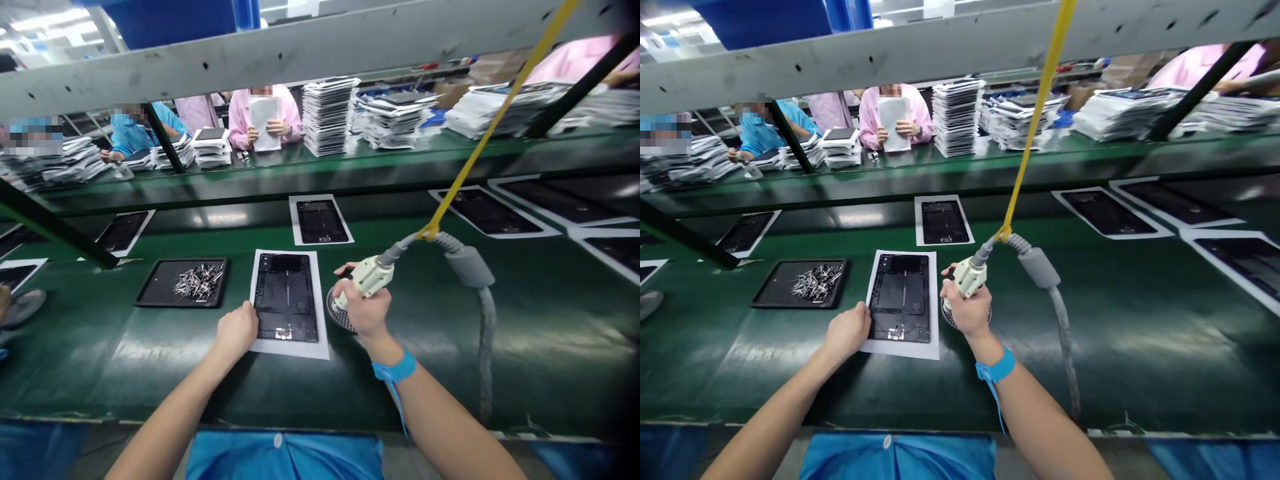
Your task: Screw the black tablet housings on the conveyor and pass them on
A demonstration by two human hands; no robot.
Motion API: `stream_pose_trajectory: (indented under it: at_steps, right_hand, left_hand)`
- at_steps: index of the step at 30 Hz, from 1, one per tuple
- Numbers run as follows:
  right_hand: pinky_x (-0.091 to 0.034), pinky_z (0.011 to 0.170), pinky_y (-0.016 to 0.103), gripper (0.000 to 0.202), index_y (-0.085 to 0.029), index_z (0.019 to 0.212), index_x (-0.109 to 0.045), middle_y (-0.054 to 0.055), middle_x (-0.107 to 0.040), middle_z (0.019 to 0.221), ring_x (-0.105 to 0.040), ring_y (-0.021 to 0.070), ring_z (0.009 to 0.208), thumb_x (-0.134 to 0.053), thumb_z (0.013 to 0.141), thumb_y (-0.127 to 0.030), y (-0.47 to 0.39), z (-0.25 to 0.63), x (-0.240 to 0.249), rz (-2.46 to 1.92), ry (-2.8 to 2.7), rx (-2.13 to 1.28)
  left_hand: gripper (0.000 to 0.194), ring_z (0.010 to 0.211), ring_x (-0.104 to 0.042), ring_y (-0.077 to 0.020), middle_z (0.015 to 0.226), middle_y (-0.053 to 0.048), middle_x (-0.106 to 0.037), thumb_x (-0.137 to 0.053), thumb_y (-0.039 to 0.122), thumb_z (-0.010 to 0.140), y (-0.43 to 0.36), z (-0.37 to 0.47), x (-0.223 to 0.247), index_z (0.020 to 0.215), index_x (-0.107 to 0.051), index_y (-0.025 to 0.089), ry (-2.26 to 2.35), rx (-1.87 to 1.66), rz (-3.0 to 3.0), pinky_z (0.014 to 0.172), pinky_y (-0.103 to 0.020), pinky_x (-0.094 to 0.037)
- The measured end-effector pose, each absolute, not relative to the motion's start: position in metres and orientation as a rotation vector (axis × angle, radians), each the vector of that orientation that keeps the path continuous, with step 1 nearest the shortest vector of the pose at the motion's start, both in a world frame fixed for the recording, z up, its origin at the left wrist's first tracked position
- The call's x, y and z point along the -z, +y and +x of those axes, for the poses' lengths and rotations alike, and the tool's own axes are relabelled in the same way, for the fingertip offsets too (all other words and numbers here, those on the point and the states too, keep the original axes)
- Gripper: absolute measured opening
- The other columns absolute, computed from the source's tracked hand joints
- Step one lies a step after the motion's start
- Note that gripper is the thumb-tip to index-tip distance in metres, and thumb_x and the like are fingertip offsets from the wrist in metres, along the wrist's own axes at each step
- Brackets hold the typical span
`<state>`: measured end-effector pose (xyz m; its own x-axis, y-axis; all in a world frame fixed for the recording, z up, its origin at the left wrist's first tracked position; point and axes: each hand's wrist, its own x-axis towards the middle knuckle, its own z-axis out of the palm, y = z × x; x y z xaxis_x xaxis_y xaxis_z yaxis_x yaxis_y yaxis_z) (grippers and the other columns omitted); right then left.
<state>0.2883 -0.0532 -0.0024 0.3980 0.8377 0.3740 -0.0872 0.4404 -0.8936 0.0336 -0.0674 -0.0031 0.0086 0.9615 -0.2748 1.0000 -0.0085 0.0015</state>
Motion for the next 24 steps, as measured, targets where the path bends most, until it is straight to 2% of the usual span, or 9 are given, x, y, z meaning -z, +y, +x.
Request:
stream_pose_trajectory:
  at_steps: [6,9,12,15,20,24]
  right_hand:
    - [-0.056,0.054,0.028,0.023,-0.019,0.100,-0.064,0.003,-0.072,0.088,-0.062,0.0116,0.052,-0.072,0.083,-0.031,-0.048,0.291,0.005,-0.945,-1.005,-0.680]
    - [-0.057,0.054,0.029,0.023,-0.019,0.101,-0.065,0.002,-0.072,0.083,-0.062,0.0122,0.052,-0.071,0.083,-0.032,-0.045,0.292,0.008,-0.957,-1.028,-0.684]
    - [-0.057,0.057,0.029,0.020,-0.019,0.100,-0.065,0.000,-0.069,0.076,-0.062,0.0124,0.053,-0.070,0.084,-0.030,-0.043,0.295,0.009,-0.956,-1.048,-0.675]
    - [-0.057,0.057,0.028,0.018,-0.019,0.099,-0.066,-0.001,-0.067,0.072,-0.061,0.0123,0.053,-0.070,0.084,-0.028,-0.043,0.297,0.007,-0.961,-1.060,-0.670]
    - [-0.055,0.055,0.027,0.016,-0.019,0.097,-0.068,-0.001,-0.067,0.070,-0.061,0.0124,0.053,-0.070,0.085,-0.029,-0.044,0.299,0.007,-0.987,-1.076,-0.688]
    - [-0.056,0.056,0.028,0.018,-0.019,0.099,-0.068,0.001,-0.070,0.078,-0.061,0.0123,0.054,-0.070,0.084,-0.029,-0.045,0.299,0.008,-0.987,-1.092,-0.667]
  left_hand:
    - [0.021,0.078,-0.074,-0.0217,0.085,-0.006,-0.077,-0.044,0.031,0.098,-0.017,-0.004,-0.011,0.102,-0.063,0.022,1.995,-0.518,2.042,0.072,-0.028,-0.053]
    - [0.024,0.080,-0.073,-0.0213,0.087,-0.005,-0.077,-0.049,0.037,0.093,0.027,-0.013,-0.026,0.100,-0.066,0.021,1.953,-0.783,2.007,0.074,-0.028,-0.054]
    - [0.026,0.087,-0.073,-0.0230,0.092,-0.007,-0.078,-0.051,0.036,0.091,0.075,-0.018,-0.040,0.101,-0.068,0.019,2.049,-0.963,1.910,0.082,-0.029,-0.055]
    - [0.029,0.096,-0.073,-0.0258,0.102,-0.012,-0.078,-0.049,0.032,0.093,0.118,-0.027,-0.046,0.106,-0.069,0.016,2.229,-1.007,1.776,0.089,-0.033,-0.055]
    - [0.033,0.111,-0.069,-0.0352,0.114,-0.020,-0.075,-0.053,0.028,0.089,0.150,-0.042,-0.039,0.113,-0.068,0.012,2.384,-0.834,1.693,0.097,-0.043,-0.052]
    - [0.038,0.118,-0.066,-0.0343,0.124,-0.021,-0.071,-0.049,0.028,0.092,0.148,-0.030,-0.028,0.121,-0.066,0.012,2.316,-0.666,1.915,0.102,-0.043,-0.050]
